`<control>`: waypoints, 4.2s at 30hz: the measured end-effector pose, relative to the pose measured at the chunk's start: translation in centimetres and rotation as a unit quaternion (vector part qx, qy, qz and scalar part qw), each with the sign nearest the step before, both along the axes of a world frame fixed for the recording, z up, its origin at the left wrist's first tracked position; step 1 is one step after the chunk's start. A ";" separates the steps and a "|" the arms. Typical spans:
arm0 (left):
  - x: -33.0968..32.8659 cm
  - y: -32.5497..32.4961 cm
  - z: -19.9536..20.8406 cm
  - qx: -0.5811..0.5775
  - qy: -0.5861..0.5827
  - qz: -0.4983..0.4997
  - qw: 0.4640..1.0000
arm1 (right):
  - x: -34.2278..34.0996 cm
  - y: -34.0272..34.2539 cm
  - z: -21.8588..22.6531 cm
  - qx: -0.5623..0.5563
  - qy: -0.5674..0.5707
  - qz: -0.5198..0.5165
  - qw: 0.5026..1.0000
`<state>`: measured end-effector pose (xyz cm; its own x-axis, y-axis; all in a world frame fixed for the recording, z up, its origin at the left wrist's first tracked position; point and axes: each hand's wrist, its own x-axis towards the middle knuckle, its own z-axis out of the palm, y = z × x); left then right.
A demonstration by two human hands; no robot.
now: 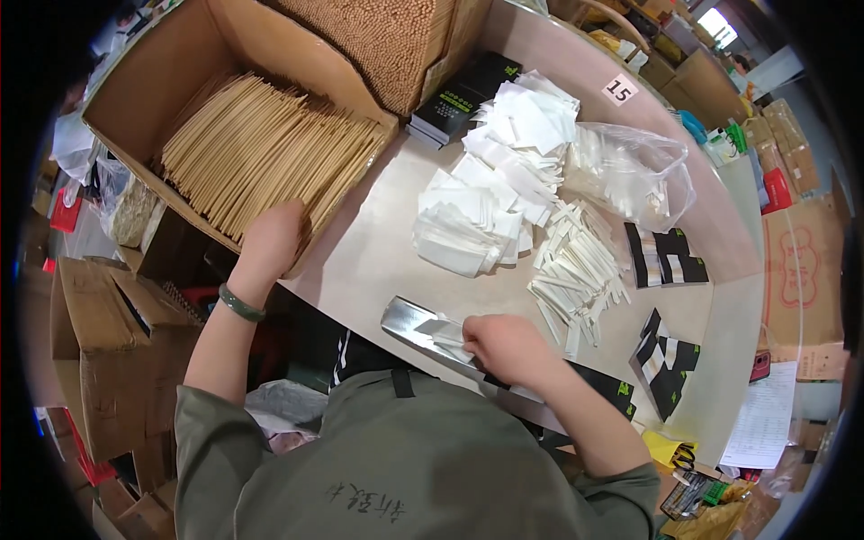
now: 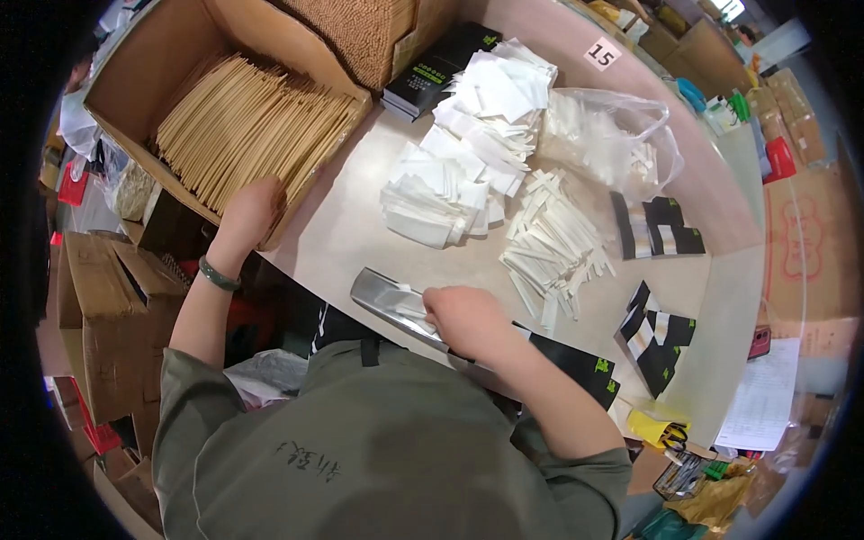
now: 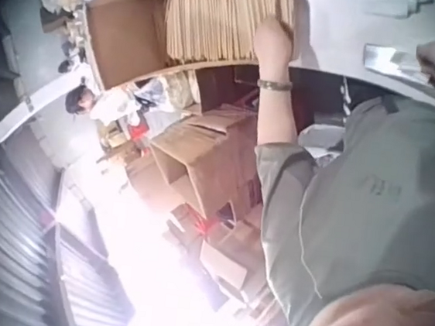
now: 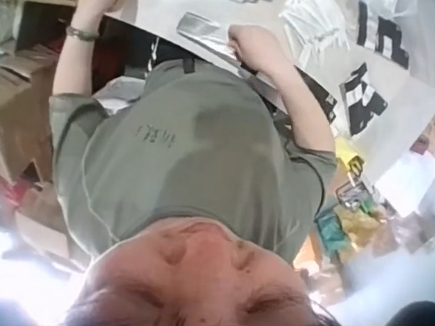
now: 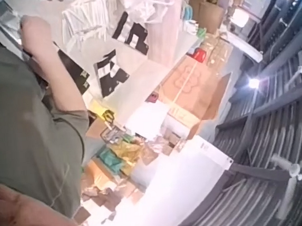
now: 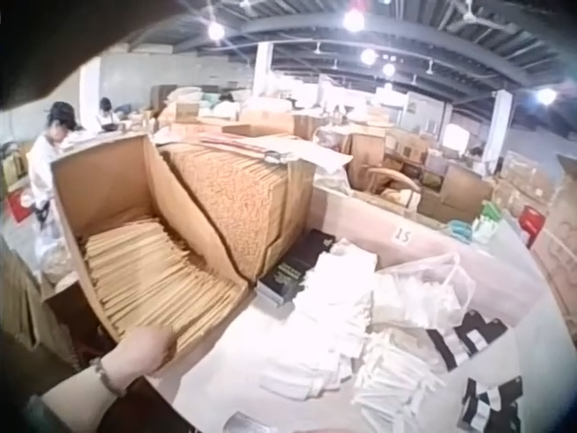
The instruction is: The recorder is counting small white strips, placing them into black pouches, and documenting the progress in a notebook.
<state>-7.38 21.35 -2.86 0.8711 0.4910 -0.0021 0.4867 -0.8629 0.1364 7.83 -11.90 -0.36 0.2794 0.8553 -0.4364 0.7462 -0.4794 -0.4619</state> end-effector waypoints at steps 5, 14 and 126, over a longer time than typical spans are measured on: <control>-1.4 0.9 -0.6 0.012 -0.096 0.123 0.988 | -2.1 -1.1 -0.1 0.096 -0.104 0.032 0.989; -0.9 -6.3 -2.9 -0.418 -0.368 0.120 0.822 | -1.9 -0.5 -4.8 0.186 0.010 -0.115 0.976; 0.3 0.2 -0.9 -0.026 -0.039 0.030 0.998 | 1.3 3.2 0.8 0.002 0.004 0.003 1.000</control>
<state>-7.08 21.60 -3.74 0.8391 0.5426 0.0377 0.5228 -0.8237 0.2195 9.09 -8.71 0.45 0.2707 0.8585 -0.4355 0.7461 -0.4729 -0.4687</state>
